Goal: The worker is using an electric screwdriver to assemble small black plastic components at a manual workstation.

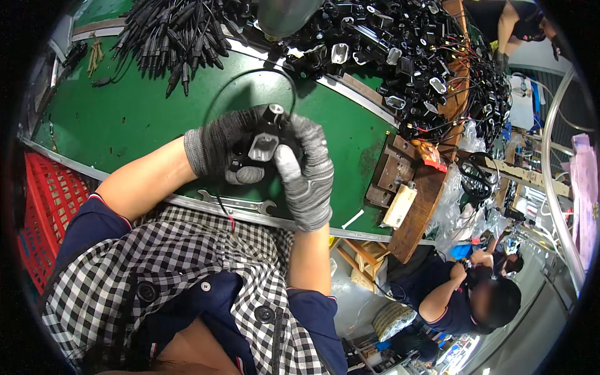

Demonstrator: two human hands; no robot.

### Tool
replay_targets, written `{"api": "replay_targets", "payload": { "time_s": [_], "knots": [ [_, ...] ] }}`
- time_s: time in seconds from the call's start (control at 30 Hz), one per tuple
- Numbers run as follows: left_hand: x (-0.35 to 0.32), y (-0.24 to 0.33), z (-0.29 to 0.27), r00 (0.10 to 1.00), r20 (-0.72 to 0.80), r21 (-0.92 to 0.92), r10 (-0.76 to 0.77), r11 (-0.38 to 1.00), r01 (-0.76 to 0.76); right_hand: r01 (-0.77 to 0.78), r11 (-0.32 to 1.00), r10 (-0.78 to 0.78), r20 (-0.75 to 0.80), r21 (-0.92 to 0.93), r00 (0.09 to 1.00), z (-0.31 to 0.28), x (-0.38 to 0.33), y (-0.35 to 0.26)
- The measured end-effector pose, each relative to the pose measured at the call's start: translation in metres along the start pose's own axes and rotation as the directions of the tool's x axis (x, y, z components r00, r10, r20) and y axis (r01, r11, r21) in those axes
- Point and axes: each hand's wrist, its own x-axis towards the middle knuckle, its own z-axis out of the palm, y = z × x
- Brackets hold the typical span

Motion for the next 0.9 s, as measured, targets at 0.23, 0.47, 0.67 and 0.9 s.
{"api": "replay_targets", "payload": {
  "time_s": [0.23,0.47,0.67,0.9],
  "knots": [
    [0.006,-0.005,0.008,0.931,-0.332,0.101,0.154,0.987,-0.127,-0.291,0.941,0.247,0.24,0.171,0.939,-0.013,0.009,-0.006],
    [0.002,-0.003,0.022,0.924,-0.351,0.05,0.153,0.988,-0.145,0.069,0.98,-0.084,-0.073,-0.189,0.994,-0.002,0.0,0.027],
    [-0.01,-0.002,0.029,0.989,0.025,0.266,0.147,0.953,-0.148,-0.068,0.997,0.07,-0.092,0.019,0.993,-0.007,0.002,0.01],
    [-0.005,-0.008,0.044,0.806,0.047,0.947,0.59,0.231,-0.224,0.244,0.876,-0.353,-0.21,-0.417,0.912,0.0,-0.007,0.024]
  ]
}}
